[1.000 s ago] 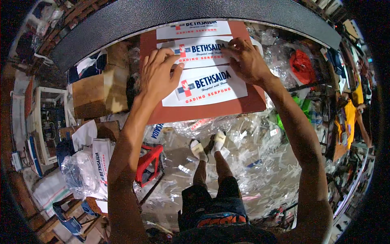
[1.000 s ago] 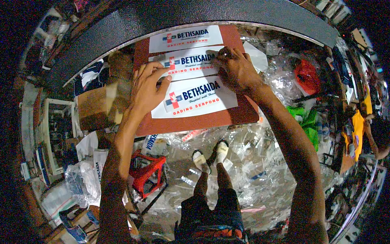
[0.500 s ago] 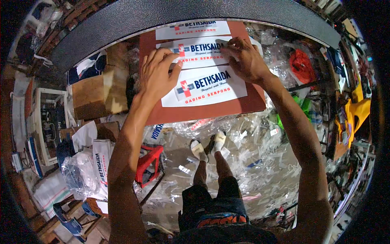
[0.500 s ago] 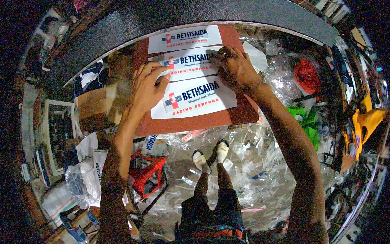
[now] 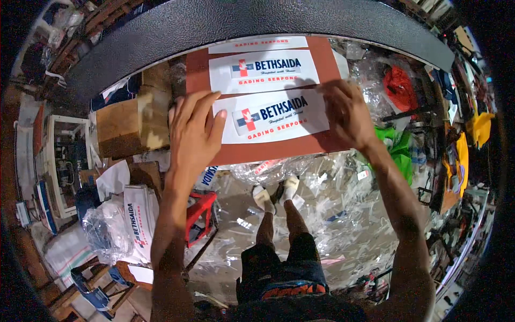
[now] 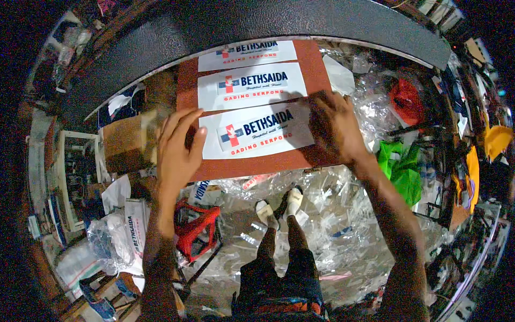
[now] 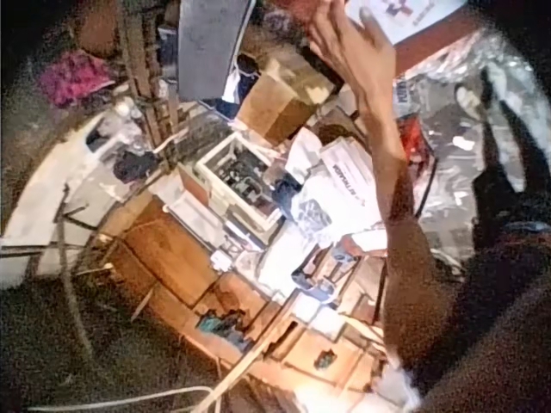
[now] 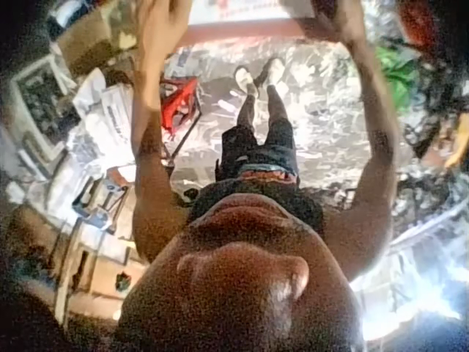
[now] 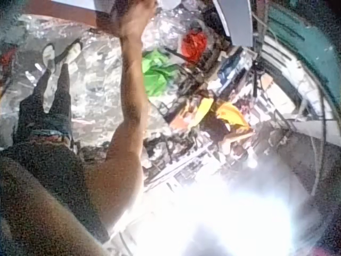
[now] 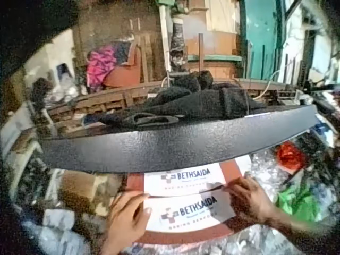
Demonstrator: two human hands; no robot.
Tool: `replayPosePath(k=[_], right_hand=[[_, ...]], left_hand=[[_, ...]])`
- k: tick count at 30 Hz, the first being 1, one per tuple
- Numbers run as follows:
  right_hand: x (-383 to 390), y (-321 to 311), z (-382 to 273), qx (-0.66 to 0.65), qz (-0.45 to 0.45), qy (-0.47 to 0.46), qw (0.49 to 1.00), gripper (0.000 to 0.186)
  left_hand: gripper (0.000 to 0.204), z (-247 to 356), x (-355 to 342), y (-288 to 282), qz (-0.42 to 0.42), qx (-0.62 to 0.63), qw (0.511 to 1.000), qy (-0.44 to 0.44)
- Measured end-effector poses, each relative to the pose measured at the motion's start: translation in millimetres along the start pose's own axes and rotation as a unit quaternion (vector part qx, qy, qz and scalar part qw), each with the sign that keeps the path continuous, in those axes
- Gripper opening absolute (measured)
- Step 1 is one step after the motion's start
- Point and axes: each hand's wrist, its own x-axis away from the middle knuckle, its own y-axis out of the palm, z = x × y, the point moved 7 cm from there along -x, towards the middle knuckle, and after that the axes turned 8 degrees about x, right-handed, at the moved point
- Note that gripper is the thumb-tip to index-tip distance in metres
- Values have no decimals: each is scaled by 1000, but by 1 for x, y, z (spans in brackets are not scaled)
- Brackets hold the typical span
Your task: Printing designs onto clothing using a heat press machine.
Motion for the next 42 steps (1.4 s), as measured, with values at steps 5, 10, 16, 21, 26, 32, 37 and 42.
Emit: replayPosePath(k=[5,10,16,21,26,32,37,42], right_hand=[[65,-10,-22,-27,56,40,997,34],[91,-9,-39,-54,16,18,998,45],[56,7,-12,-17,30,67,997,45],[27,12,-26,25,-21,13,999,45],[28,17,-27,36,-26,10,999,44],[28,14,-29,41,-32,11,999,43],[28,14,-29,28,-17,14,999,40],[28,12,-31,20,-21,20,999,38]], left_hand=[[26,23,61,-6,36,58,996,-56],[14,19,109,-4,49,89,983,-152],[25,29,66,17,13,54,992,-114],[23,27,48,34,-8,-8,998,-54],[19,21,41,36,1,-21,999,-47],[18,17,39,40,10,-17,999,-43],[18,17,37,42,9,-19,999,-41],[21,13,38,41,14,-18,999,-40]])
